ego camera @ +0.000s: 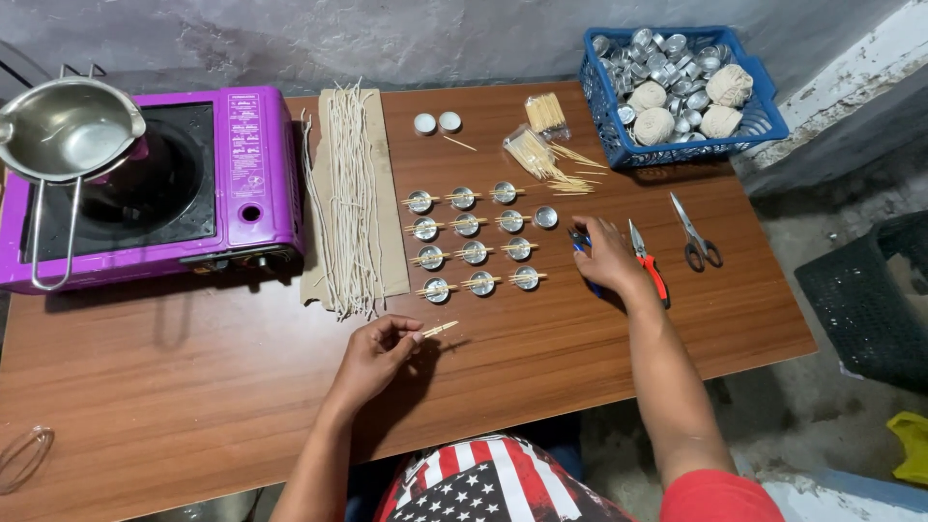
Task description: Assembling candle wicks by threading cotton strings through metal bases, crimping them with pliers, and trimming them to size.
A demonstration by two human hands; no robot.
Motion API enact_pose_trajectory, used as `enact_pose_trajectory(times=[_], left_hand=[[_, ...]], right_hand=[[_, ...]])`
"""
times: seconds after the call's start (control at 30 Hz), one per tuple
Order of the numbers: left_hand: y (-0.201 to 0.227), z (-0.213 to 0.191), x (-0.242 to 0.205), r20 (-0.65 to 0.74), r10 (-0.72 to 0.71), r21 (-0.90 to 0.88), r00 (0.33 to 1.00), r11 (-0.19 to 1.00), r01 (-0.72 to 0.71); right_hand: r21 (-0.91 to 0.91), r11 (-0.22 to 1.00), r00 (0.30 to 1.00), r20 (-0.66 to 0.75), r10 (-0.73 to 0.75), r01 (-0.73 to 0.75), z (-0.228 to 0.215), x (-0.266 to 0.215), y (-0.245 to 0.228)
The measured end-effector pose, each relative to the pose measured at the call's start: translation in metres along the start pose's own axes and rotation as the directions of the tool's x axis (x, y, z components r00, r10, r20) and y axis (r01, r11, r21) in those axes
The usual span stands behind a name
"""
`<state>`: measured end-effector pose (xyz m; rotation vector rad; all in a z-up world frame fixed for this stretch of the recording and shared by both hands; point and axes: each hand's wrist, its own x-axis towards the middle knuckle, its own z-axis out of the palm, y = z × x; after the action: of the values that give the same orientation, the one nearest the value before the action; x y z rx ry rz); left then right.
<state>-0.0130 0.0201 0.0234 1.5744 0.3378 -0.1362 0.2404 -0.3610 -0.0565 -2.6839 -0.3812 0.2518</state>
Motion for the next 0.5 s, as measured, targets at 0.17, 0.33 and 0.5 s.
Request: enact_pose_trajectory(times=[0.17,0.33,0.5], left_hand=[[-0.003,0.005,0.002,-0.002,-0.019,-0.007,1.000,1.000,0.019],[-0.010,0.006,0.006,-0.020,-0.004,-0.037,1.000,0.999,0.003],[-0.010,0.010,0.009,-0.003,-0.005,-0.020,1.000,1.000,0.005]], right_hand=[[-0.043,0.995,0.991,-0.100,-0.091,0.087,-0.006,-0.007,0.012],[-0.041,0.998,0.991,-0.120,-0.050,0.046,-0.019,-0.011,0.018],[-0.050,0.992,0.960,-0.250,-0.123,0.114,-0.026,-0.029,-0.002]])
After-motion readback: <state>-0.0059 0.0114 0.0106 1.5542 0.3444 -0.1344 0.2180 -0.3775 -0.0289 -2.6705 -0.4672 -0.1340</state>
